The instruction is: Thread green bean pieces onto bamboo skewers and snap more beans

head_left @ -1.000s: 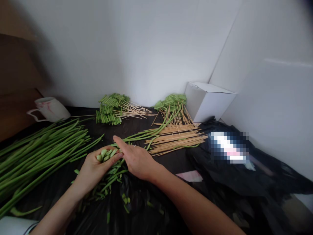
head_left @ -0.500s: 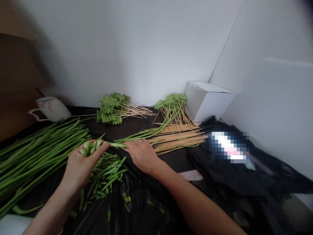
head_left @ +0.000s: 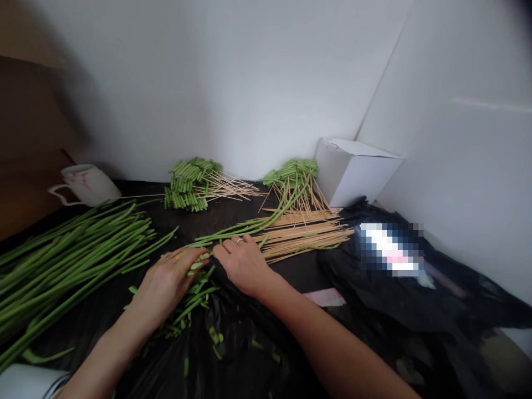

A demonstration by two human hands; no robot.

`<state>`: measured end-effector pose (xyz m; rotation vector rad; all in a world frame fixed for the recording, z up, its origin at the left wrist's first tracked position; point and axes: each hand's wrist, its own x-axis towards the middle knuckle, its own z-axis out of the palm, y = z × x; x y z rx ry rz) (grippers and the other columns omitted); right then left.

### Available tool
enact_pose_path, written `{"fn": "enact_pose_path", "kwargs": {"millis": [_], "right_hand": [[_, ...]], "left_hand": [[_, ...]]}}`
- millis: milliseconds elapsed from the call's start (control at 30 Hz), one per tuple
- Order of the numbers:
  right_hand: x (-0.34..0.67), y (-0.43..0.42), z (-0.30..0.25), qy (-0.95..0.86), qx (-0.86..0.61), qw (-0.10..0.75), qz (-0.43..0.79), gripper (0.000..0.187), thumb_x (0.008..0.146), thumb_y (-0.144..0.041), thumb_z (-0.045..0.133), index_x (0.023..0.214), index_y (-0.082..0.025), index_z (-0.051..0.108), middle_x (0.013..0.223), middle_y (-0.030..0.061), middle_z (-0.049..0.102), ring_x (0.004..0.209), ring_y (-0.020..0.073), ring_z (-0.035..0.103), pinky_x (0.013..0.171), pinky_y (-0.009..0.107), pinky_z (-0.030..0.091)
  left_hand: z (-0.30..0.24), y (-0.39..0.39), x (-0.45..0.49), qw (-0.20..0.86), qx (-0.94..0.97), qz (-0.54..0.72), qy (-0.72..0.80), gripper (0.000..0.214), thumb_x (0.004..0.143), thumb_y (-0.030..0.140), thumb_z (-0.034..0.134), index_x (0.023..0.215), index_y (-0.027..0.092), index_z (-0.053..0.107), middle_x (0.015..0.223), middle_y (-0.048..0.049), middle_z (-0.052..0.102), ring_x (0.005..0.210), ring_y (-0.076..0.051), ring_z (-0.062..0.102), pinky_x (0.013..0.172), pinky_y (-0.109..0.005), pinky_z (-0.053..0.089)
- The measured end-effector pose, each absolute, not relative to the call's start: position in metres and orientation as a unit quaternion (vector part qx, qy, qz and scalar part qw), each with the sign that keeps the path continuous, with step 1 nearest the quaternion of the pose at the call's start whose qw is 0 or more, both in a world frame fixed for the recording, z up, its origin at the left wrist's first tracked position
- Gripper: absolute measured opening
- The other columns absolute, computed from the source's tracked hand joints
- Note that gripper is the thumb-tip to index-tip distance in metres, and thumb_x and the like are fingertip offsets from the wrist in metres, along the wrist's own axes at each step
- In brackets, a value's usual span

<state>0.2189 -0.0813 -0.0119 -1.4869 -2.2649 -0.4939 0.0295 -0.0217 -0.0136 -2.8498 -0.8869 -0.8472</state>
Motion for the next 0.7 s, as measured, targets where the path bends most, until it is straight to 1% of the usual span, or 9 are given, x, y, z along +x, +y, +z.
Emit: {"fn": "enact_pose_path", "kwargs": {"millis": [67,233,333,433,533,600,700], "right_hand": [[0.218,-0.082,-0.011,-0.808,-0.529,0.191,-0.176,0.014,0.095,-0.022,0.042,0.095,-0.018,0.054,0.087,0.0038,0.063,0.082,0.0206,0.054,0.073,0.037,0.034],[0.216,-0.084,-0.007,-0.815,-0.517,0.192,-0.179,0.016,0.096,-0.021,0.038,0.097,-0.017,0.054,0.088,0.0044,0.063,0.083,0.0211,0.053,0.073,0.037,0.034],[0.216,-0.085,-0.006,-0.823,-0.503,0.195,-0.179,0.019,0.097,-0.02,0.036,0.097,-0.017,0.054,0.089,0.0053,0.063,0.084,0.0214,0.053,0.073,0.037,0.034],[0.215,-0.085,-0.007,-0.828,-0.495,0.2,-0.171,0.02,0.097,-0.021,0.036,0.095,-0.017,0.055,0.089,0.0054,0.064,0.085,0.0213,0.053,0.075,0.037,0.034],[0.214,-0.084,-0.008,-0.834,-0.489,0.208,-0.148,0.017,0.096,-0.023,0.039,0.099,-0.019,0.056,0.089,0.0042,0.065,0.084,0.0199,0.053,0.074,0.036,0.034],[0.214,-0.084,-0.007,-0.835,-0.485,0.22,-0.137,0.016,0.095,-0.023,0.041,0.1,-0.02,0.056,0.088,0.0029,0.065,0.083,0.019,0.053,0.073,0.035,0.033],[0.212,-0.085,-0.006,-0.832,-0.481,0.242,-0.132,0.017,0.095,-0.021,0.039,0.097,-0.021,0.056,0.086,0.0018,0.065,0.081,0.0184,0.052,0.073,0.034,0.033]], "left_hand": [[-0.016,-0.021,0.028,0.032,-0.928,-0.239,-0.284,0.033,0.093,0.034,0.039,0.11,0.019,0.063,0.102,-0.0099,0.07,0.097,-0.025,0.065,0.081,-0.032,0.049],[-0.015,-0.024,0.026,0.023,-0.93,-0.207,-0.304,0.031,0.089,0.025,0.039,0.11,0.018,0.06,0.099,-0.0102,0.068,0.094,-0.026,0.065,0.078,-0.033,0.049],[-0.013,-0.027,0.028,-0.013,-0.924,-0.205,-0.321,0.029,0.089,0.027,0.039,0.108,0.018,0.06,0.097,-0.0103,0.068,0.087,-0.026,0.065,0.074,-0.032,0.048],[-0.009,-0.029,0.032,-0.078,-0.912,-0.225,-0.333,0.027,0.089,0.036,0.043,0.099,0.019,0.061,0.091,-0.0087,0.068,0.08,-0.024,0.065,0.072,-0.03,0.047],[-0.001,-0.031,0.034,-0.162,-0.893,-0.252,-0.337,0.024,0.087,0.041,0.049,0.092,0.021,0.062,0.087,-0.006,0.069,0.079,-0.023,0.064,0.074,-0.027,0.046],[0.006,-0.033,0.035,-0.227,-0.873,-0.265,-0.341,0.023,0.084,0.041,0.053,0.088,0.021,0.062,0.082,-0.0035,0.068,0.074,-0.021,0.063,0.071,-0.025,0.045],[0.013,-0.037,0.034,-0.318,-0.831,-0.291,-0.352,0.025,0.082,0.045,0.057,0.082,0.02,0.061,0.072,-0.0006,0.063,0.065,-0.017,0.057,0.062,-0.023,0.044]]}}
